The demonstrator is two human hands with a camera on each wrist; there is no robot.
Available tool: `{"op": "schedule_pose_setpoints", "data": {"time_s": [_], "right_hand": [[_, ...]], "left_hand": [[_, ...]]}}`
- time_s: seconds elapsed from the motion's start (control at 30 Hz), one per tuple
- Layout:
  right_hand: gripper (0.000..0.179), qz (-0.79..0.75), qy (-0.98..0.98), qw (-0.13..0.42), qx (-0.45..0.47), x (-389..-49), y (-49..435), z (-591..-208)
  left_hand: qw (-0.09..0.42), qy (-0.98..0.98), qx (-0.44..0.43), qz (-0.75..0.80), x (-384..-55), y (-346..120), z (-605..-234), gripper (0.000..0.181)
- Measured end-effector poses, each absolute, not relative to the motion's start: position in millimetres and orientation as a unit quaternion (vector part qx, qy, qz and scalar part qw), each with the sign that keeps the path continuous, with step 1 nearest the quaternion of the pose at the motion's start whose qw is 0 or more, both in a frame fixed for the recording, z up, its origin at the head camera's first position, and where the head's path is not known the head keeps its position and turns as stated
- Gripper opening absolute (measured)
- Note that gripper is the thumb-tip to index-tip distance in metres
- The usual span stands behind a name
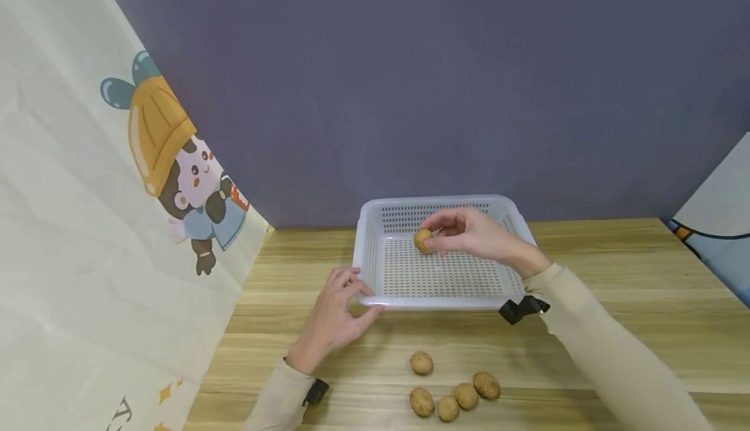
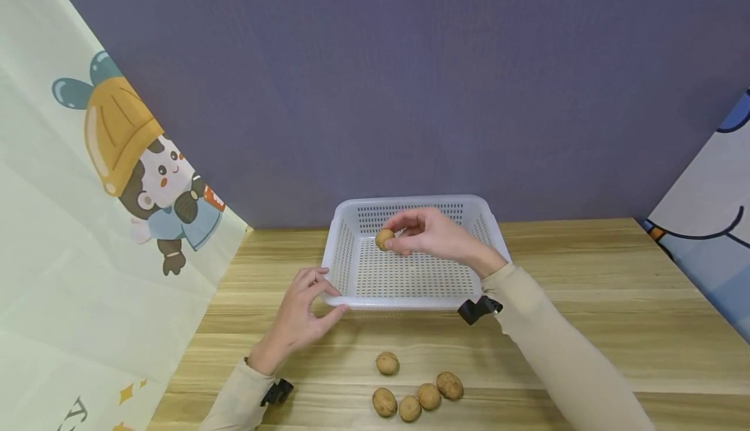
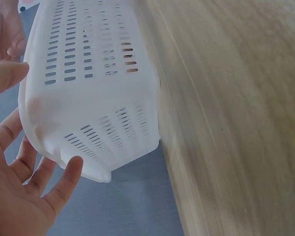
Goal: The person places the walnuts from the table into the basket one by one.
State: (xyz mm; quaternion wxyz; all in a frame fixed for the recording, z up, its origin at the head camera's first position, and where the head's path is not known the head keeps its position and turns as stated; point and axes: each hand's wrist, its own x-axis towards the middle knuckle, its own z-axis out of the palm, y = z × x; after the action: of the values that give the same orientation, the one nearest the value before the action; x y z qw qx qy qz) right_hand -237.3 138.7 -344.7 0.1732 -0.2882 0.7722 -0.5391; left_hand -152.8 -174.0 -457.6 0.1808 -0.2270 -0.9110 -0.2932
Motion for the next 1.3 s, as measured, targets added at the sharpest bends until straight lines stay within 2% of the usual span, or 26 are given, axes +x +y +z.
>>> {"op": "schedule_pose_setpoints", "data": {"time_s": [0.33, 0.63, 0.93, 1.3], "right_hand": [[0.043, -0.546, 0.795, 0.146, -0.219, -275, 142, -358], [0.052, -0.549, 0.802, 0.159, -0.171, -301, 146, -380], [0.052, -0.534, 0.814, 0.161, -0.161, -314, 149, -403], [0.048, -0.479, 0.830, 0.218, -0.186, -319, 139, -418]], "left_hand": [[0.183, -0.910, -0.227, -0.295, -152, -174, -457, 0.026], [0.189, -0.910, -0.229, -0.288, -154, -174, -460, 0.026], [0.191, -0.909, -0.232, -0.289, -153, -173, -460, 0.025], [0.204, -0.904, -0.240, -0.289, -154, -174, -459, 0.026]]}}
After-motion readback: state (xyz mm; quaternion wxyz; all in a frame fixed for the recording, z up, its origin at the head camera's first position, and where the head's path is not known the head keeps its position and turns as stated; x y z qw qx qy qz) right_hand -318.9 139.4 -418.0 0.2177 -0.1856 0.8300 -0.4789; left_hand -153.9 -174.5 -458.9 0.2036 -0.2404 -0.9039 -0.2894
